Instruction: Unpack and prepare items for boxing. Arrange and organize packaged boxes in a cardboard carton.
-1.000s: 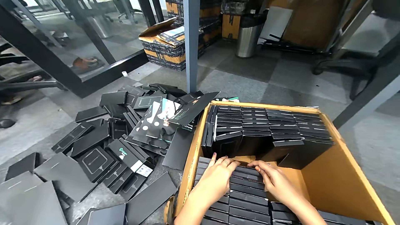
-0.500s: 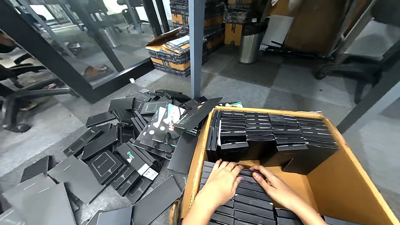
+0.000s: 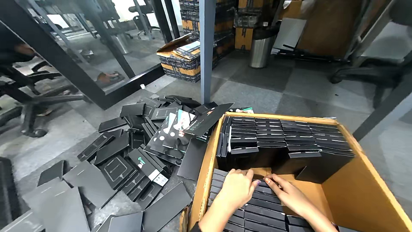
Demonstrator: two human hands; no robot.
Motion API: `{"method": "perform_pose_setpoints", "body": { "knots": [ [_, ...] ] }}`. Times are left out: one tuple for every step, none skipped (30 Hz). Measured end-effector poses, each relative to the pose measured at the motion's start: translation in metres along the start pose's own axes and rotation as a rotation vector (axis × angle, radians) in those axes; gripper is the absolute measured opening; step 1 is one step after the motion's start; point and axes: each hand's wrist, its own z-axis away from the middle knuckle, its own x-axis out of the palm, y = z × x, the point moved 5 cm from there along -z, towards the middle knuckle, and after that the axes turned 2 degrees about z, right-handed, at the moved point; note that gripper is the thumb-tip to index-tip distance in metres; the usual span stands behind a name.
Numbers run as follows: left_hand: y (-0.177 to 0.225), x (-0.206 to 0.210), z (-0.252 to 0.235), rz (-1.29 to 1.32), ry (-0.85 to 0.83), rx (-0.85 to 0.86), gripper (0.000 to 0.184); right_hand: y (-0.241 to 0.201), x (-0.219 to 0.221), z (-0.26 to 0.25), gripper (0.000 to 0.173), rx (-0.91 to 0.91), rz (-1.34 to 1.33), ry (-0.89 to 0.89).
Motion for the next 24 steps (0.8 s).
{"method": "perform_pose_setpoints", "body": {
  "knots": [
    [0.005, 0.001, -0.002, -0.027, -0.022, -0.023, 0.052, -0.001, 0.002, 0.0, 0.041, 0.0, 0.002, 0.003],
    [0.011, 0.001, -0.005, -0.055, -0.048, -0.041, 0.053, -0.001, 0.003, -0.001, 0.041, -0.001, 0.006, -0.001],
    [0.016, 0.002, -0.009, -0.081, -0.073, -0.053, 0.054, -0.001, 0.004, -0.001, 0.04, 0.003, 0.011, -0.013],
    [0.021, 0.003, -0.013, -0.103, -0.108, -0.067, 0.055, -0.002, 0.004, 0.0, 0.041, 0.01, 0.009, -0.028],
    [0.024, 0.003, -0.018, -0.12, -0.145, -0.078, 0.058, -0.004, 0.002, 0.001, 0.042, 0.022, 0.005, -0.04],
    [0.026, 0.003, -0.025, -0.125, -0.178, -0.089, 0.062, -0.005, 0.0, 0.002, 0.043, 0.034, 0.001, -0.048],
    [0.025, 0.005, -0.03, -0.113, -0.214, -0.108, 0.066, -0.006, -0.002, 0.003, 0.044, 0.04, -0.001, -0.05],
    [0.022, 0.009, -0.035, -0.098, -0.247, -0.127, 0.071, -0.006, -0.003, 0.004, 0.045, 0.044, -0.005, -0.049],
    [0.02, 0.011, -0.037, -0.091, -0.264, -0.139, 0.073, -0.006, -0.003, 0.005, 0.046, 0.048, -0.007, -0.054],
    [0.019, 0.011, -0.037, -0.091, -0.276, -0.148, 0.074, -0.006, -0.004, 0.005, 0.048, 0.048, -0.004, -0.059],
    [0.019, 0.01, -0.037, -0.095, -0.285, -0.153, 0.075, -0.007, -0.004, 0.006, 0.05, 0.046, -0.005, -0.061],
    [0.019, 0.008, -0.037, -0.094, -0.291, -0.156, 0.075, -0.009, -0.005, 0.007, 0.051, 0.045, -0.012, -0.062],
    [0.018, 0.007, -0.036, -0.086, -0.29, -0.157, 0.076, -0.01, -0.005, 0.009, 0.052, 0.044, -0.02, -0.066],
    [0.018, 0.005, -0.036, -0.075, -0.29, -0.162, 0.076, -0.01, -0.004, 0.01, 0.053, 0.042, -0.021, -0.075],
    [0.018, 0.004, -0.036, -0.069, -0.29, -0.168, 0.076, -0.01, -0.004, 0.011, 0.054, 0.044, -0.014, -0.094],
    [0.018, 0.004, -0.036, -0.07, -0.288, -0.173, 0.076, -0.012, -0.004, 0.012, 0.054, 0.041, 0.0, -0.109],
    [0.019, 0.004, -0.036, -0.074, -0.289, -0.175, 0.077, -0.013, -0.005, 0.012, 0.054, 0.039, 0.014, -0.121],
    [0.02, 0.004, -0.036, -0.082, -0.294, -0.173, 0.076, -0.014, -0.005, 0.013, 0.054, 0.042, 0.024, -0.135],
    [0.021, 0.004, -0.036, -0.092, -0.301, -0.172, 0.076, -0.015, -0.006, 0.014, 0.054, 0.044, 0.031, -0.145],
    [0.022, 0.005, -0.036, -0.101, -0.307, -0.169, 0.075, -0.016, -0.006, 0.015, 0.054, 0.044, 0.041, -0.152],
    [0.022, 0.006, -0.035, -0.106, -0.309, -0.166, 0.075, -0.017, -0.006, 0.016, 0.054, 0.038, 0.051, -0.157],
    [0.023, 0.006, -0.035, -0.102, -0.309, -0.163, 0.074, -0.017, -0.006, 0.017, 0.054, 0.031, 0.058, -0.163],
    [0.023, 0.007, -0.033, -0.089, -0.311, -0.166, 0.074, -0.017, -0.007, 0.017, 0.054, 0.028, 0.059, -0.17],
    [0.022, 0.006, -0.032, -0.069, -0.319, -0.18, 0.074, -0.017, -0.006, 0.018, 0.054, 0.025, 0.057, -0.177]
  ]
}}
